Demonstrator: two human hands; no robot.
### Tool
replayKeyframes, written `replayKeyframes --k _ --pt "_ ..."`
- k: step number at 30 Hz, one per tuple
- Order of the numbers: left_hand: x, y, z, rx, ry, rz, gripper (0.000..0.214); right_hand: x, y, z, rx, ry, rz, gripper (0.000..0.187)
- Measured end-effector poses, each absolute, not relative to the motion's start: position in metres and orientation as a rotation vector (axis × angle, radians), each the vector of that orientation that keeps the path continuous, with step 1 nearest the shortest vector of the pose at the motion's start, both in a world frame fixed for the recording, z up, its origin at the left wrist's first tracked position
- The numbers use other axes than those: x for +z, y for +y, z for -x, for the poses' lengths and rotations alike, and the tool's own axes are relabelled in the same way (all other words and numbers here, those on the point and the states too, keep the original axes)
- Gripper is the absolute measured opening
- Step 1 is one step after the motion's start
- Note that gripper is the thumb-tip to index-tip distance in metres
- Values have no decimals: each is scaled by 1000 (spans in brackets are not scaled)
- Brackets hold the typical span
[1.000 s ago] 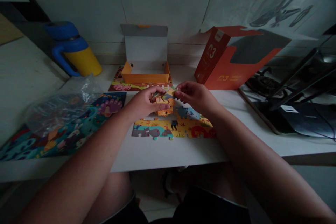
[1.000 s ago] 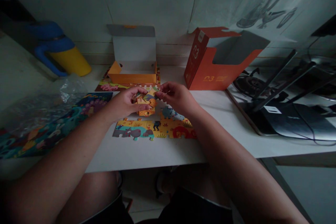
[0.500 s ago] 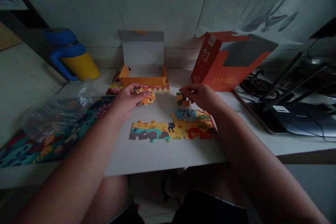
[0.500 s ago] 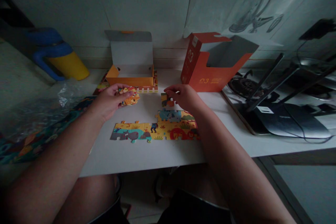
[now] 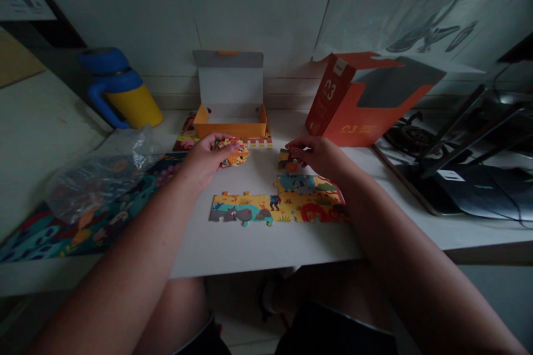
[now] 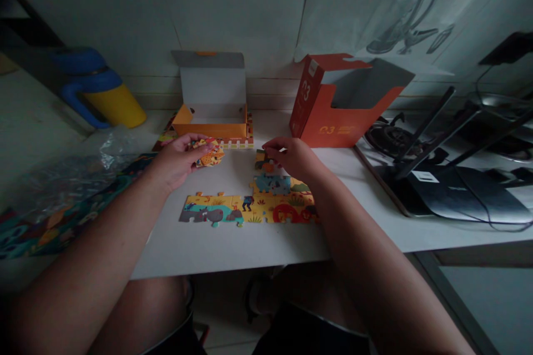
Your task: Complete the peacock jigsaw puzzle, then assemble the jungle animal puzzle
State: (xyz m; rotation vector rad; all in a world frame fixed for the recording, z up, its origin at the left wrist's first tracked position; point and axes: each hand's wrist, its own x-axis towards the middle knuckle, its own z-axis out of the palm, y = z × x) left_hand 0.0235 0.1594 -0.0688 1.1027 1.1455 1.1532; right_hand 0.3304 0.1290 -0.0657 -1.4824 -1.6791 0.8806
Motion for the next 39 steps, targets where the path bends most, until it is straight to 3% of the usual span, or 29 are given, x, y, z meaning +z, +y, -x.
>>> replayKeyframes --k 19,25,29,39 --pt "-67 164 -20 1288 1118 -1003 49 -64 123 -319 867 -1712 1356 23" --pt "-69 176 -11 1401 1084 -903 50 -49 116 -268 1025 -1786 1247 12" --pt "-67 177 -10 1451 1073 -882 44 -44 112 -223 1111 -1864 1195 16" --pt "-58 171 -11 1446 1080 -852 40 -66 117 -181 910 -2043 1179 15"
